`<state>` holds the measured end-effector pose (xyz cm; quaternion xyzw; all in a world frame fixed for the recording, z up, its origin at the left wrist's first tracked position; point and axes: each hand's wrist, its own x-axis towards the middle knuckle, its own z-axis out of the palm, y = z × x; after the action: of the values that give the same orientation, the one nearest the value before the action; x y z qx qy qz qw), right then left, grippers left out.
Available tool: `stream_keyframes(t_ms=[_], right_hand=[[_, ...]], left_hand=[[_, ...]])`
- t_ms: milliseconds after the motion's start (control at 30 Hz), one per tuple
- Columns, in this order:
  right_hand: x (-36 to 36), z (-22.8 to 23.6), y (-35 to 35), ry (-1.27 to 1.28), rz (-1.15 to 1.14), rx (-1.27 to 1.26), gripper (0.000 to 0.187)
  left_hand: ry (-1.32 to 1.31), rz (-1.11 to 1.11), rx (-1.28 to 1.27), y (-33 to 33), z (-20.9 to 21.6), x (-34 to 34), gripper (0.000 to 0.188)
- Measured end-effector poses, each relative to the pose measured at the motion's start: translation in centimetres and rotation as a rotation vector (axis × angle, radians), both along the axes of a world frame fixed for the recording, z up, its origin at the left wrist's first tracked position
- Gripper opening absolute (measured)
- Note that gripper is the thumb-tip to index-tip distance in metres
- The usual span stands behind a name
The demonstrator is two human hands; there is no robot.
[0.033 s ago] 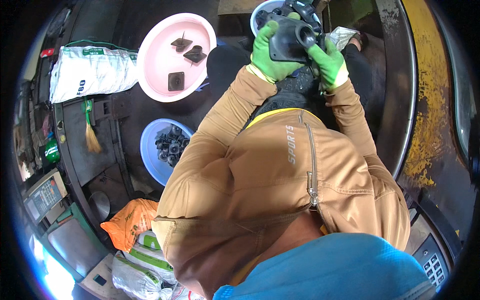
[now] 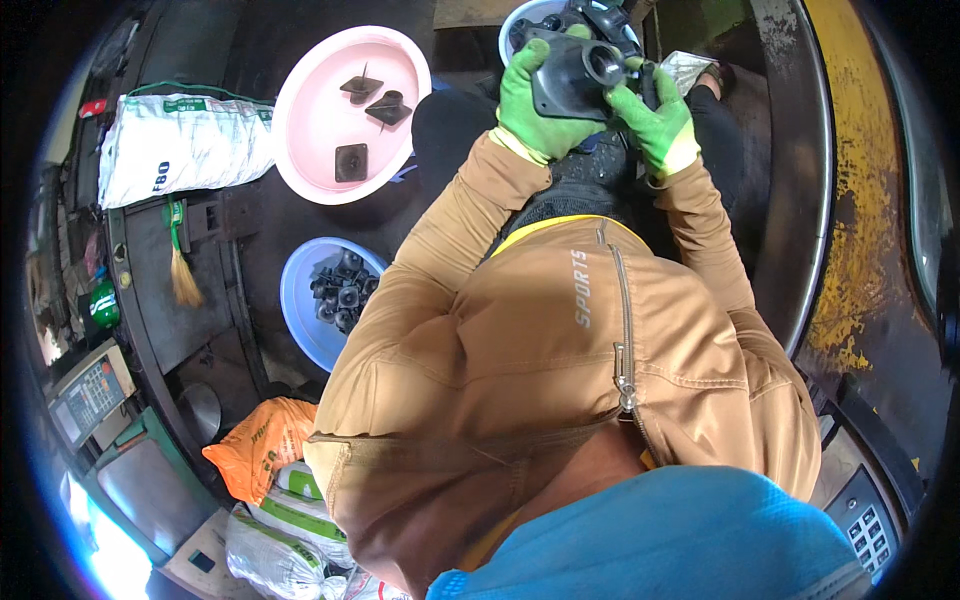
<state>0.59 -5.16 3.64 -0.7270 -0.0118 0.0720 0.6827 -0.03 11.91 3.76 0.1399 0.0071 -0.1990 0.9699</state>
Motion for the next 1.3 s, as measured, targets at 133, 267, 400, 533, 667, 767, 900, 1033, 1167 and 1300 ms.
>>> stream_keyframes(t_ms=[133,267,400,533,667,767,900,1033,1167,1300], right_hand=[[0.7,1.1,-2.8,-0.175,0.077,-0.195,0.032],[2.8,1.9,-4.9,-0.580,0.369,-0.526,0.033],[4.2,2.7,-5.2,-0.806,0.535,-0.641,0.033],[4.2,3.1,-4.5,-0.907,0.479,-0.711,0.032],[3.1,3.4,-3.8,-0.856,0.445,-0.722,0.033],[2.2,3.7,-3.5,-0.782,0.429,-0.749,0.034],[1.4,3.5,-3.1,-0.702,0.412,-0.675,0.036],[1.2,2.7,-2.7,-0.559,0.376,-0.600,0.036],[0.9,1.7,-1.9,-0.619,0.351,-0.507,0.037],[0.2,1.7,-1.3,-0.391,0.311,-0.340,0.039]], left_hand=[[-0.007,-0.080,0.145,1.2,-0.8,0.2,0.067],[-0.036,-0.156,0.154,2.2,-1.3,1.5,0.075],[0.196,-0.130,0.044,2.0,-1.6,2.2,0.039],[0.087,-0.250,0.037,2.7,-1.3,1.9,0.048],[0.043,-0.208,-0.015,2.8,-1.0,1.8,0.053],[-0.019,-0.099,0.061,2.6,-0.8,1.9,0.059],[-0.108,-0.059,0.018,2.2,-0.3,1.8,0.065],[-0.203,0.018,0.072,1.9,0.6,1.6,0.070],[-0.335,0.129,0.202,1.6,1.2,1.9,0.075],[-0.501,0.288,0.385,1.3,1.3,2.6,0.079]])
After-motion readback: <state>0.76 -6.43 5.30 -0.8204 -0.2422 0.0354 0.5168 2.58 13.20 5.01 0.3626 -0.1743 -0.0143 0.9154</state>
